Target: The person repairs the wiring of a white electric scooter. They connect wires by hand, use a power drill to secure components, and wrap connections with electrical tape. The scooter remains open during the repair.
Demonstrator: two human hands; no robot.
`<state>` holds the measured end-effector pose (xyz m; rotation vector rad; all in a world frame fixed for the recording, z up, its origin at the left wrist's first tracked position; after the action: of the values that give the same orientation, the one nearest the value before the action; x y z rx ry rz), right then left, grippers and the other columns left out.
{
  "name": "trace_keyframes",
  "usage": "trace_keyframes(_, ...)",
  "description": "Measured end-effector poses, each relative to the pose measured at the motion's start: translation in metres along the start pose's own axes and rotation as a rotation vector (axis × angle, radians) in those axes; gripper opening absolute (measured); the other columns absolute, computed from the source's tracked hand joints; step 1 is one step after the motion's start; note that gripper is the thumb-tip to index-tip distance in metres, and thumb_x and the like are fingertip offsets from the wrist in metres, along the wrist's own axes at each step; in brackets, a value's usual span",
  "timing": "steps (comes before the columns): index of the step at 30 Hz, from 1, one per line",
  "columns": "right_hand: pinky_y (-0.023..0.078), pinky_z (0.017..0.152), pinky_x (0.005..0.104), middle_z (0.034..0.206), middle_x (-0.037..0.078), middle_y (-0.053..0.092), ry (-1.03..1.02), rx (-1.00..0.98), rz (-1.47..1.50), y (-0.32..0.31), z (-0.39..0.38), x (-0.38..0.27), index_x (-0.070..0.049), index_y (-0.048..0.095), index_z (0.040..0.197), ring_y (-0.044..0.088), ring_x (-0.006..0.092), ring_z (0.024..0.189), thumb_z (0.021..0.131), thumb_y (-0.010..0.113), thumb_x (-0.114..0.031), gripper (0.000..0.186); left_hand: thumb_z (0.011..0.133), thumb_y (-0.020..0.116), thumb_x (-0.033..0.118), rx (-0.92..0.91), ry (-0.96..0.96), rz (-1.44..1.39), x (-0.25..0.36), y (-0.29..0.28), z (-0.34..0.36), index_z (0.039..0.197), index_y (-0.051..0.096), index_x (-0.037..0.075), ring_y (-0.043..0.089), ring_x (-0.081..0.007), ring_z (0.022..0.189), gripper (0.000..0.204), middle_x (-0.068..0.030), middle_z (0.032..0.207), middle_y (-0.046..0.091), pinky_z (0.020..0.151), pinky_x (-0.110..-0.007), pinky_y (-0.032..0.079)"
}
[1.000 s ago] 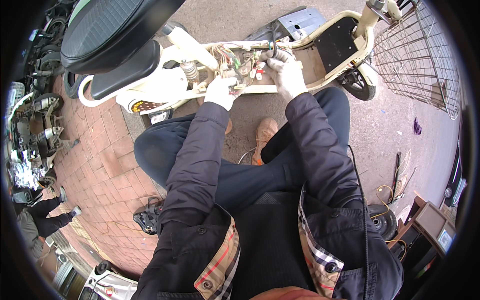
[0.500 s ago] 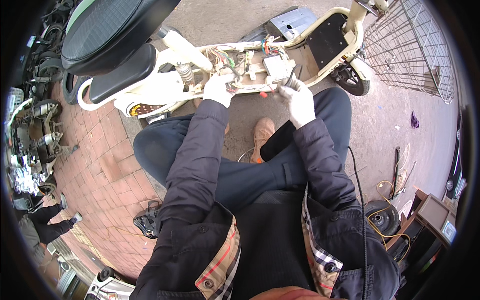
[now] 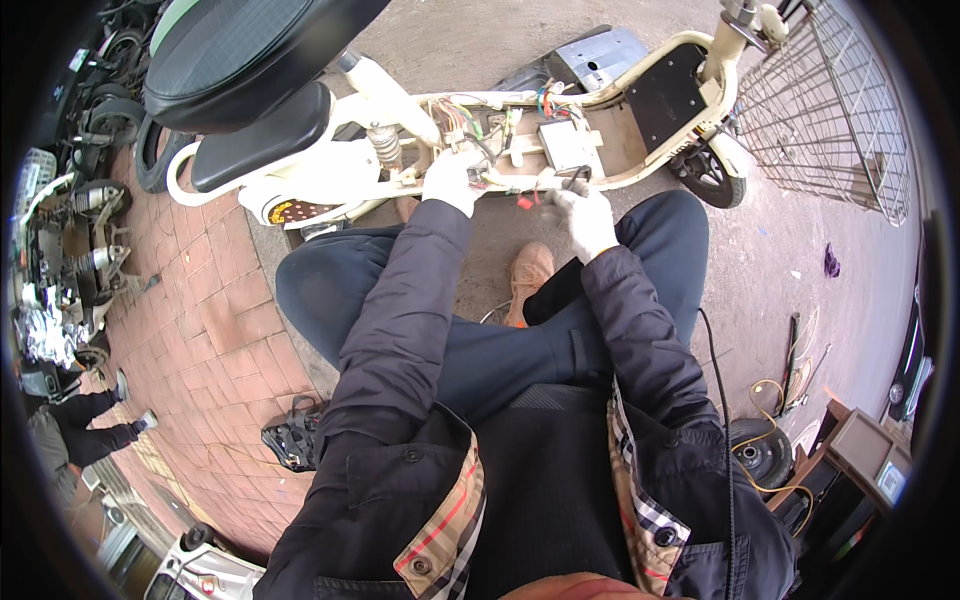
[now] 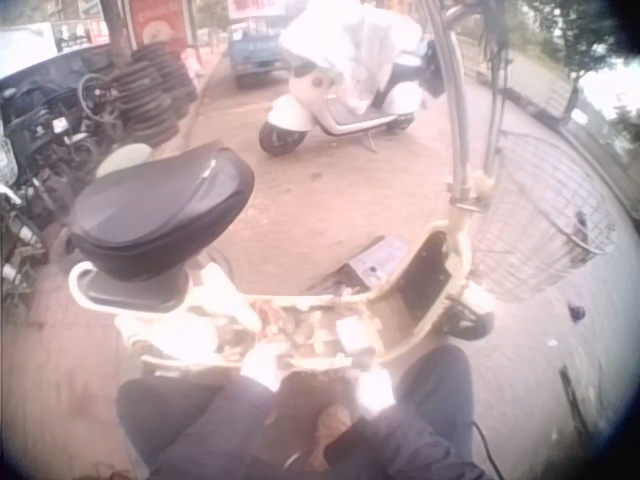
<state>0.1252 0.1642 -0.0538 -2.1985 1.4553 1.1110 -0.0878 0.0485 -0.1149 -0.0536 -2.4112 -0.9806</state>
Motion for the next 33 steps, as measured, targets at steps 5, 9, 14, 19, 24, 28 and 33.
trace_keyframes(5,0.061,0.077,0.0294,0.114,0.014,0.073,-0.417,-0.001,-0.117,-0.004,0.022,-0.008,0.005,0.051,0.146,0.074,0.0180,0.097,0.104,0.060,-0.007,0.044,0.098,0.067,0.008,0.017,0.018,0.009,0.004,0.010,-0.013,0.115,0.067,0.009,0.069,-0.0208,0.090,0.017,-0.0065,0.102,0.071,0.077,-0.041,0.060)
trace_keyframes(9,0.059,0.072,0.0297,0.110,0.013,0.072,-0.386,0.167,-0.378,-0.021,0.055,-0.001,0.007,0.048,0.149,0.073,0.0160,0.092,0.101,0.065,-0.010,0.054,0.099,0.065,0.004,0.070,-0.040,0.083,0.010,0.012,-0.023,0.118,0.065,0.004,0.071,-0.0238,0.098,0.019,-0.0101,0.108,0.071,0.085,-0.046,0.062)
trace_keyframes(14,0.056,0.095,0.0362,0.114,0.022,0.075,-0.427,0.292,-0.632,-0.035,0.074,0.016,0.008,0.061,0.137,0.073,0.0274,0.106,0.094,0.072,-0.017,0.052,0.099,0.066,0.007,-0.041,0.132,0.345,0.013,0.015,-0.024,0.116,0.065,0.005,0.069,-0.0224,0.094,0.017,-0.0096,0.107,0.069,0.082,-0.044,0.062)
trace_keyframes(19,0.056,0.094,0.0354,0.113,0.021,0.076,-0.405,0.216,-0.590,-0.033,0.067,0.017,0.009,0.064,0.132,0.073,0.0252,0.104,0.096,0.072,-0.017,0.045,0.098,0.066,0.008,0.099,-0.011,0.194,0.013,0.017,-0.026,0.115,0.065,0.006,0.067,-0.0207,0.088,0.017,-0.0081,0.104,0.067,0.077,-0.038,0.061)
trace_keyframes(24,0.059,0.075,0.0300,0.104,0.011,0.072,-0.383,0.113,-0.424,-0.017,0.043,-0.001,0.005,0.063,0.131,0.071,0.0167,0.081,0.102,0.066,-0.009,0.032,0.095,0.069,0.005,-0.005,0.056,0.319,0.025,-0.004,-0.011,0.123,0.066,0.002,0.066,-0.0166,0.083,0.028,-0.0074,0.104,0.071,0.069,-0.036,0.057)
trace_keyframes(28,0.061,0.081,0.0319,0.105,0.011,0.073,-0.440,0.027,-0.170,-0.006,0.022,-0.024,0.006,0.064,0.127,0.073,0.0189,0.089,0.102,0.065,-0.006,0.028,0.094,0.073,0.005,0.205,0.399,0.473,0.029,-0.007,-0.013,0.131,0.062,-0.002,0.065,-0.0155,0.083,0.040,-0.0109,0.106,0.069,0.066,-0.031,0.054)
trace_keyframes(33,0.060,0.090,0.0342,0.108,0.013,0.073,-0.565,-0.052,-0.067,-0.004,-0.001,-0.055,0.006,0.066,0.123,0.074,0.0213,0.096,0.102,0.063,-0.003,0.022,0.098,0.071,0.005,0.010,0.390,0.127,0.065,0.012,-0.066,0.138,0.056,-0.002,0.069,-0.0211,0.107,0.043,-0.0171,0.121,0.069,0.087,-0.032,0.058)
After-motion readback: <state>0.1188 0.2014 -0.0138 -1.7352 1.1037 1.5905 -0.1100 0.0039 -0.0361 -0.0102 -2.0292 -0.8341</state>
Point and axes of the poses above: each hand's wrist, its own z-axis towards the middle knuckle, its own y-axis out of the palm, x = y × z, the point moved 1 cm from there along z, towards the middle knuckle
